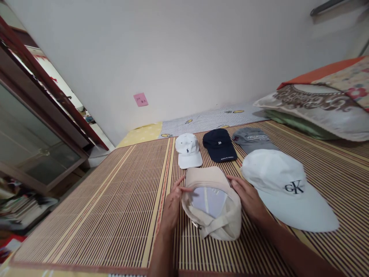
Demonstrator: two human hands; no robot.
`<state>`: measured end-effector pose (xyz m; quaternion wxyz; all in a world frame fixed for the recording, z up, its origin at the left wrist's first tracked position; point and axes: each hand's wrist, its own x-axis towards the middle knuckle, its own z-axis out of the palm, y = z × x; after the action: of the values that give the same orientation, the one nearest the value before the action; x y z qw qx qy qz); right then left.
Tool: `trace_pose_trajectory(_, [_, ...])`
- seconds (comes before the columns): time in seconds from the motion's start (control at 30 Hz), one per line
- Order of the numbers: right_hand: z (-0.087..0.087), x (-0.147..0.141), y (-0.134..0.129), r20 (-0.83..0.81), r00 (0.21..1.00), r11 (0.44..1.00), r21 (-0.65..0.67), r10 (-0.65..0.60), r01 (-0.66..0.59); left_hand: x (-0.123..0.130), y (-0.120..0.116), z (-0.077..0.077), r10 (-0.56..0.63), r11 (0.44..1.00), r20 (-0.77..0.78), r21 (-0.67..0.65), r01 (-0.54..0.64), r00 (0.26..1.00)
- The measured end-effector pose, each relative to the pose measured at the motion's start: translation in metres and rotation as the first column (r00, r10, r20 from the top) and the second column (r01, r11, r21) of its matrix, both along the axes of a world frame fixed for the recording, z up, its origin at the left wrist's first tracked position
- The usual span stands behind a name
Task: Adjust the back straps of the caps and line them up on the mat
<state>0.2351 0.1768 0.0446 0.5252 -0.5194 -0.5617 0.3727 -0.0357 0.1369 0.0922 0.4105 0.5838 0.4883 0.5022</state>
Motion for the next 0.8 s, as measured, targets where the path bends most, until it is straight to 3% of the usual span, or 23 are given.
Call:
trace_pose_trajectory(0.23, [0.015, -0.002, -0.015, 0.062, 0.998, 0.989, 0.149, 0.004, -0.014, 0.007, -0.012, 0.015, -0.034, 0.981, -0.167, 0.181, 0.065, 0.985])
trace_pose_trajectory(0.4, [0.023, -0.003, -0.029, 0.139, 0.978, 0.966, 0.190, 0.153, -0.178, 0.012, -0.019, 0.032, -0.162, 0.963, -0.340, 0.149, 0.223, 0.926])
trace_pose_trajectory(0.57, [0.032, -0.001, -0.040, 0.342, 0.910, 0.891, 0.299, 0.233, -0.341, 0.009, -0.027, 0.042, -0.185, 0.959, -0.414, 0.121, 0.255, 0.891])
trace_pose_trajectory(0.7, [0.044, 0.000, -0.048, 0.478, 0.840, 0.791, 0.396, 0.256, -0.466, 0.010, -0.028, 0.038, -0.169, 0.969, -0.517, 0.068, 0.237, 0.839])
trace_pose_trajectory(0.8, [0.051, -0.004, -0.052, 0.554, 0.797, 0.757, 0.406, 0.241, -0.512, 0.015, -0.026, 0.036, -0.155, 0.973, -0.554, 0.057, 0.222, 0.818])
